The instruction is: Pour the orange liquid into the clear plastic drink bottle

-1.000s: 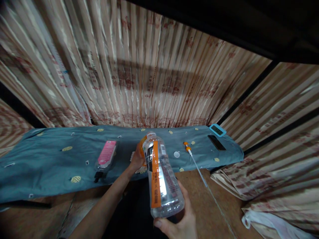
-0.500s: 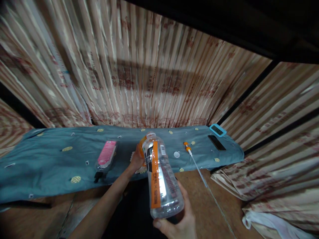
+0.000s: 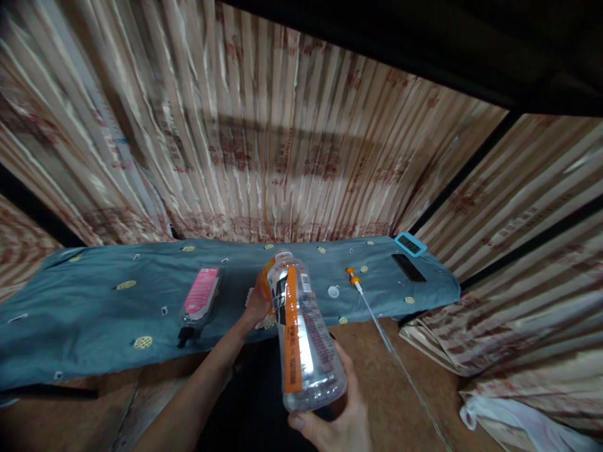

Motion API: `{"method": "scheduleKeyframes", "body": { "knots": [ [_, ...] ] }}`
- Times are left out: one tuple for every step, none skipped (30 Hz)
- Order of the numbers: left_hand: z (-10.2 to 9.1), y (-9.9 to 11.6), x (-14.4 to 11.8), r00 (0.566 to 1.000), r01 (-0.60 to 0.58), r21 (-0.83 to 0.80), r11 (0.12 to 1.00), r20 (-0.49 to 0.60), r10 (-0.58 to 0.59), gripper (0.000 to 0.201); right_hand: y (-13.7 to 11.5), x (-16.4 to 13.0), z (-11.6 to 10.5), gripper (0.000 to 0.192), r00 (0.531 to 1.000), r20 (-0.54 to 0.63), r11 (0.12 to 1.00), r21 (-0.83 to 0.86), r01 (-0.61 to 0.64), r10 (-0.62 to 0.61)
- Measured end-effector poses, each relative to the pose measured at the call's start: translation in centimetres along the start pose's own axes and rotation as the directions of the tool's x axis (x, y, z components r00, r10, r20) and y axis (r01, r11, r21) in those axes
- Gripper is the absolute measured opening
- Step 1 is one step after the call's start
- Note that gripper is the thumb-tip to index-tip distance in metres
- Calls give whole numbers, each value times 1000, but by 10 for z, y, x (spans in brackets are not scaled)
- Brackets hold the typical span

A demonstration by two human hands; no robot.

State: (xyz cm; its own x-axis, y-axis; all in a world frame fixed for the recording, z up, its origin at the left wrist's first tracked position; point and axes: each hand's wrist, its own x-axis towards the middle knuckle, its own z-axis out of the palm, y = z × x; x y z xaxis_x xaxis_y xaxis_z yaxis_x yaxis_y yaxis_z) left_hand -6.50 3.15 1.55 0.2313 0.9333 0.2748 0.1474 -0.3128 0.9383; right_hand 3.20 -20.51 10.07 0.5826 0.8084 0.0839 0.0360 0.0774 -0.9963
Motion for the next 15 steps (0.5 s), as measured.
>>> {"method": "scheduleKeyframes", "body": {
  "knots": [
    [0,0,0,1000,-4,-3,1000,1,4,50,0,0,-1,83,1000,15,1000,-13,7,-6],
    [0,-1,0,1000,-2,-6,1000,3,2,50,1,1,-2,83,999,34,1000,-21,9,-8],
    [0,-1,0,1000,2,-9,1000,5,-2,49,2,1,-3,84,999,48,1000,-23,8,-7],
    [0,-2,0,1000,5,-10,1000,9,-5,49,3,2,-4,84,998,56,1000,-21,5,-4],
    [0,-2,0,1000,5,-10,1000,12,-4,51,4,3,-6,85,998,59,1000,-15,4,-3],
    [0,-2,0,1000,0,-7,1000,12,0,52,6,3,-8,85,998,67,1000,-9,7,-7],
    [0,-2,0,1000,-8,-4,1000,10,8,54,7,4,-10,85,997,77,1000,-6,14,-14],
    [0,-2,0,1000,-15,1,1000,6,15,55,9,5,-12,85,994,104,1000,-8,22,-21],
    [0,-2,0,1000,-21,5,1000,-1,21,56,9,6,-13,85,990,141,999,-18,31,-28],
    [0,-1,0,1000,-24,7,1000,-6,24,56,10,7,-14,85,986,161,999,-30,38,-33],
    [0,-1,0,1000,-23,9,1000,-11,23,55,10,7,-14,84,983,177,998,-40,44,-36],
    [1,-1,1,1000,-18,10,1000,-13,18,52,9,7,-14,84,984,172,998,-41,46,-38],
    [1,-1,1,1000,-12,13,1000,-13,12,50,8,6,-12,83,987,154,999,-32,38,-32],
    [1,-2,1,1000,-6,16,1000,-12,6,48,6,5,-10,84,994,105,999,-17,32,-30],
    [1,-2,1,1000,-2,19,1000,-10,2,47,5,4,-7,84,998,64,1000,-5,25,-25]
  ]
}}
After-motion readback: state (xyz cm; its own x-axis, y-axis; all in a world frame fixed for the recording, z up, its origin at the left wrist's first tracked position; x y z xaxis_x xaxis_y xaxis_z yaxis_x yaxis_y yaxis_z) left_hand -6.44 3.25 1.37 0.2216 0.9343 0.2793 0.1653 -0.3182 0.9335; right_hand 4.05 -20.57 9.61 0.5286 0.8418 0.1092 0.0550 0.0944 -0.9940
